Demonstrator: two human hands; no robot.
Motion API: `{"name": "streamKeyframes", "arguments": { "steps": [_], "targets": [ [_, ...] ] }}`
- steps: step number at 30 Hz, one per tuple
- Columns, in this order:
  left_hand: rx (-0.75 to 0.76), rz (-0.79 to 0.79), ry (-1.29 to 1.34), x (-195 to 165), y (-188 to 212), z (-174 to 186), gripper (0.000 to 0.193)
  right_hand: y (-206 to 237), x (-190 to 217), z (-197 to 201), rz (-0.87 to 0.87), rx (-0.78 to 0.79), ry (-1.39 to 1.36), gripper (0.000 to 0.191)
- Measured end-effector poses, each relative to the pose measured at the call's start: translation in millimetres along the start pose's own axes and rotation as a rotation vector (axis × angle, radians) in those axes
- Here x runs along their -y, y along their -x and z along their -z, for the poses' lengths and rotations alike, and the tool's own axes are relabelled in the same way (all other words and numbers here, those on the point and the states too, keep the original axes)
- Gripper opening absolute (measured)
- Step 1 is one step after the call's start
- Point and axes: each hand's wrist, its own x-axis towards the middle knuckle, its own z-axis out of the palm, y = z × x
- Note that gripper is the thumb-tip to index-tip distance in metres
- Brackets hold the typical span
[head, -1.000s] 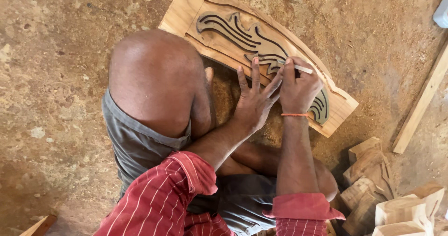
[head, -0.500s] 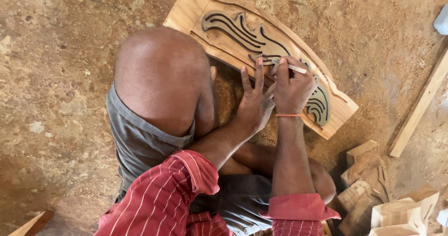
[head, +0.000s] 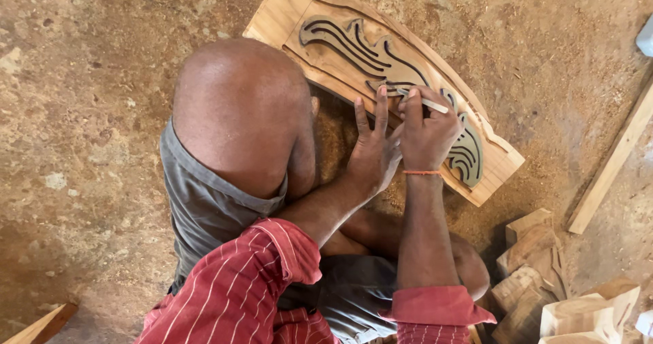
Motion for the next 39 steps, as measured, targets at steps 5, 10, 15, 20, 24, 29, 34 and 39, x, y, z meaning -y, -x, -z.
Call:
{"name": "streamKeyframes", "arguments": {
  "steps": [5, 10, 15, 20, 24, 29, 34, 39],
  "targets": [
    [0.066, -0.027, 0.056, 1, -1, -1, 0.064, -3, 3, 3, -0.094, -0.017, 0.011, 0.021],
    [-0.030, 0.027, 0.019, 1, 0, 1, 0.078, 1, 5, -4, 0.005, 0.026, -0.028, 0.020],
    [0.071, -0.042, 0.104, 2, 1, 3, 0.061, -4, 4, 0, -0.093, 0.040, -0.012, 0.022],
    [-0.022, 0.011, 0.086, 0, 0, 0, 0.077, 0, 7, -2, -0.036, 0.024, -0.041, 0.020],
    [-0.009, 0.030, 0.019, -1, 1, -3, 0.083, 3, 12, -4, -0.089, 0.040, -0.078, 0.021],
    [-0.092, 0.046, 0.081, 0, 1, -3, 0.084, 3, 17, -3, -0.050, 0.028, -0.105, 0.023],
    [-0.074, 0.033, 0.080, 2, 1, -1, 0.081, 0, 16, -4, -0.044, 0.035, -0.080, 0.023],
    [-0.128, 0.039, 0.103, 3, 0, 0, 0.081, 0, 18, -3, -0.047, 0.045, -0.062, 0.023]
  ]
}}
